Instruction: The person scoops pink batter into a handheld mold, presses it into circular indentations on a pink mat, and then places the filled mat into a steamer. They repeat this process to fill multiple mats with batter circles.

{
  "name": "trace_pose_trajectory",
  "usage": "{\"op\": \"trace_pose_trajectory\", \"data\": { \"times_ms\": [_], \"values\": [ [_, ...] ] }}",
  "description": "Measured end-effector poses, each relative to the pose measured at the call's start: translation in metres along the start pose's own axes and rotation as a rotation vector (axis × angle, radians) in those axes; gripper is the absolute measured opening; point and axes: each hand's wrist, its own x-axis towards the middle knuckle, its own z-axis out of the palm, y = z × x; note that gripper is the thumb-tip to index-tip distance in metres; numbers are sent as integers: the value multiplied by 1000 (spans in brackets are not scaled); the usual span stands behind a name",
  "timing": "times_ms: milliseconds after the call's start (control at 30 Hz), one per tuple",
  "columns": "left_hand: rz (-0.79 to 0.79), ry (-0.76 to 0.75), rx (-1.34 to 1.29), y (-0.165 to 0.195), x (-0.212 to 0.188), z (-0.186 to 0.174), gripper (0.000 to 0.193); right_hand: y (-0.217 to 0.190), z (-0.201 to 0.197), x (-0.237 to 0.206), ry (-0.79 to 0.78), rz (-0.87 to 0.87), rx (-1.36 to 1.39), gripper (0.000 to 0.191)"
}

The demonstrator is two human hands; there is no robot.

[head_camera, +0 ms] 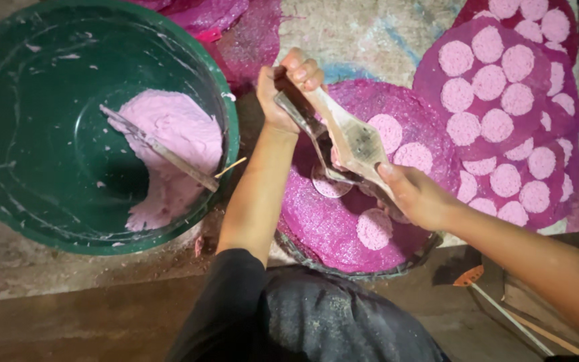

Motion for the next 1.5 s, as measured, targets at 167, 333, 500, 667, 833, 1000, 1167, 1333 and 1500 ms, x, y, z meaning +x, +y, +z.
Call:
{"op": "trace_pose_trajectory", "data": {
  "times_ms": [167,333,500,667,833,1000,1167,1333,1500],
  "values": [
    [41,118,-10,-20,-17,-4,22,-7,-9,-12,-49,119,-35,78],
    [100,118,87,-29,-3,-12,29,-10,-22,-16,16,-42,-136,78],
    [15,90,127,-18,3,-5,25,3,-18,-11,13,30,-30,74],
    [30,70,92,-26,5,14,30,15,-17,-3,140,-121,-196,72],
    [-43,230,637,3,-1,34,49,41,5,3,69,-565,108,79],
    [-189,415,1934,-43,-92,67,65,82,17,-32,123,-726,372,76],
    [-453,504,2496,-96,-136,90,117,99,40,-59,345,-821,722,70],
    [-243,491,2572,-105,-140,109,109,106,61,-82,501,-858,751,106],
    [-254,218,2486,-108,-190,135,106,126,66,-100,431,-776,877,115]
  ]
}}
